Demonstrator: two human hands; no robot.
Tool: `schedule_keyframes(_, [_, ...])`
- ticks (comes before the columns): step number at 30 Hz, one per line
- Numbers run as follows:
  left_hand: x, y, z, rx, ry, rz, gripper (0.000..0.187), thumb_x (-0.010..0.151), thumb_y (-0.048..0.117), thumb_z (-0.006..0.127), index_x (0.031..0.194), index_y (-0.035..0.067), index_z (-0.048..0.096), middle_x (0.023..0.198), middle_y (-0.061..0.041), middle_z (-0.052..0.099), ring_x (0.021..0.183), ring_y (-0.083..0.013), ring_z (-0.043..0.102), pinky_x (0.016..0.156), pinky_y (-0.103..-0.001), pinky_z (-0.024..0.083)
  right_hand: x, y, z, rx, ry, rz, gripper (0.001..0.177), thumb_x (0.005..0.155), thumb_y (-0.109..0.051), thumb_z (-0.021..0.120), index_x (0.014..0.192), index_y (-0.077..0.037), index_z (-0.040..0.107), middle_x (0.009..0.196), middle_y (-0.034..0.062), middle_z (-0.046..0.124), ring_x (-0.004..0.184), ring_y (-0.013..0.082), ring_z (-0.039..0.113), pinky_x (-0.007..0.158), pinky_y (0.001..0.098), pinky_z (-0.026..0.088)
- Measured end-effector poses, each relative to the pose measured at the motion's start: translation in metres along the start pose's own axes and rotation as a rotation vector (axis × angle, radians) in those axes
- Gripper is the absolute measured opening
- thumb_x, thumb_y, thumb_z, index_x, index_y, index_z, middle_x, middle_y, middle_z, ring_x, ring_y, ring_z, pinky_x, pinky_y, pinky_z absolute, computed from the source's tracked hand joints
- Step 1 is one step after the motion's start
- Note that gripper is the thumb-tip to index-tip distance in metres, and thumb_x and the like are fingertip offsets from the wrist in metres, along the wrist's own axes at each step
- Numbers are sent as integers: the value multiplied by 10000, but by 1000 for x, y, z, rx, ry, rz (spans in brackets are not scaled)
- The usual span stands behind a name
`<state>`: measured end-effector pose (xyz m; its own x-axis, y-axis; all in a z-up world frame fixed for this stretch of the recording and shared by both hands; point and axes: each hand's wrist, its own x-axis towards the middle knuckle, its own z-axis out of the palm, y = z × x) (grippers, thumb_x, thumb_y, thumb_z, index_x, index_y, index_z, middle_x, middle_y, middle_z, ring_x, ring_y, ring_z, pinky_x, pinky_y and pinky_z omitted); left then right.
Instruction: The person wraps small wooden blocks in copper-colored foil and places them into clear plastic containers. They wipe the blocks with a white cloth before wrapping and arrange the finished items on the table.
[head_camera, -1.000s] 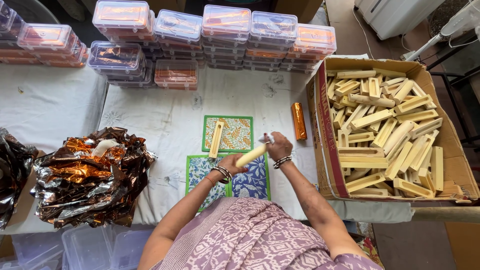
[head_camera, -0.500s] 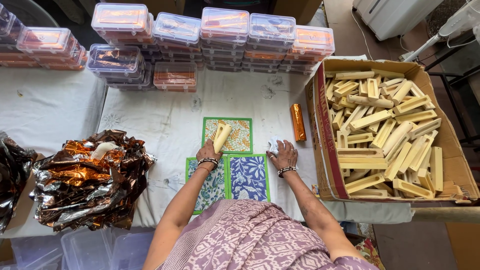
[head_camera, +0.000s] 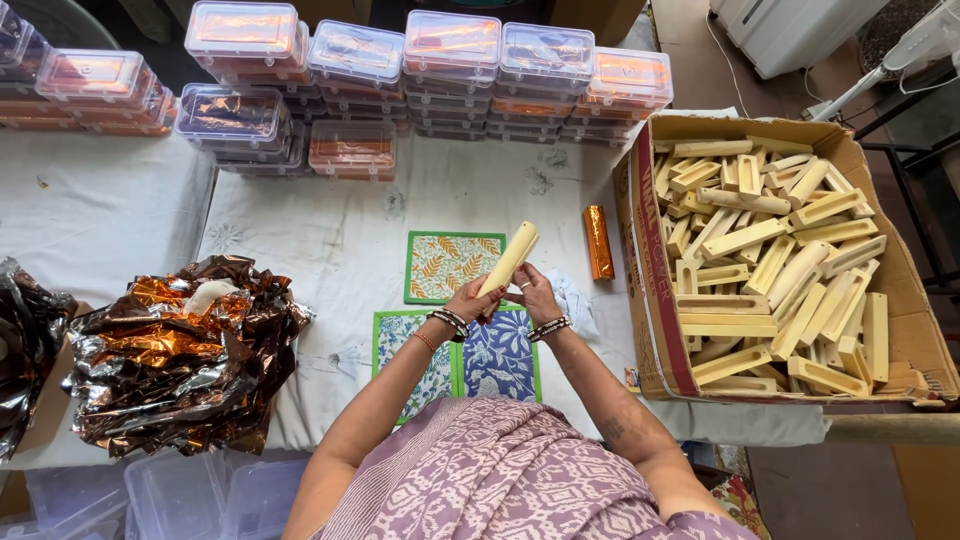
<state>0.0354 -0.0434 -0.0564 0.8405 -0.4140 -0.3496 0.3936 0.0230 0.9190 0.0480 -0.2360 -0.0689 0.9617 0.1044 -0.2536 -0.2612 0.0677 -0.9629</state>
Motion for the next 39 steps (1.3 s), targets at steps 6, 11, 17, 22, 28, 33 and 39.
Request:
schedule_keyframes(6, [-19,22,11,155,-20,167,483,943,395,657,1321,125,524,795,24,646,645,-75,643,548,-242,578,-29,-49,18,203,-162,-49,496,1015,-405,568,1351,-40,586,1229,85,717,1042,186,689,848,383,580])
schedule_keyframes(11, [-17,16,7,330,-49,109,436,968,395,667,1265,92,569,882,-32,699,757,-109,685,685,-286,600,-34,-53,16,129,-291,-219,468,1025,-323,614,1379,-25,543,1279,98,709,1147,179,679,998,357,565])
schedule_keyframes(17, [-36,20,-2,972,86,-25,655,876,536,737,1361,151,525,1177,-134,721,1063,-304,697,906,-420,557,-34,-14,17,-159,-282,-392,459,1026,-200,647,1419,-30,485,1303,115,673,1204,210,668,1017,367,566])
schedule_keyframes(22, [-38,0,-20,972,193,-37,729,872,524,724,1462,190,457,1303,-142,676,1193,-323,655,976,-426,527,-32,42,7,-576,-34,-423,539,935,-105,629,1443,-70,452,1265,148,680,1144,267,713,933,375,626])
schedule_keyframes(28, [-46,8,-21,911,203,9,797,881,511,737,1520,201,375,1352,-153,646,1202,-324,653,992,-423,523,-46,32,18,-689,21,-422,438,932,-97,670,1333,-81,494,1188,157,684,1033,310,749,843,411,615])
schedule_keyframes(33, [-66,47,-5,729,232,161,1114,651,385,896,1569,241,281,1314,-123,619,1131,-280,668,919,-419,546,-45,29,20,-899,8,-617,542,812,6,655,1327,-76,507,1181,177,661,1018,402,668,805,502,542])
schedule_keyframes(39, [-54,14,-25,885,325,366,457,861,313,791,1287,221,651,1253,-12,700,1087,-266,720,935,-393,584,-48,-7,36,-1109,15,-721,441,833,-186,791,1214,-119,580,1116,105,661,946,326,681,778,439,565])
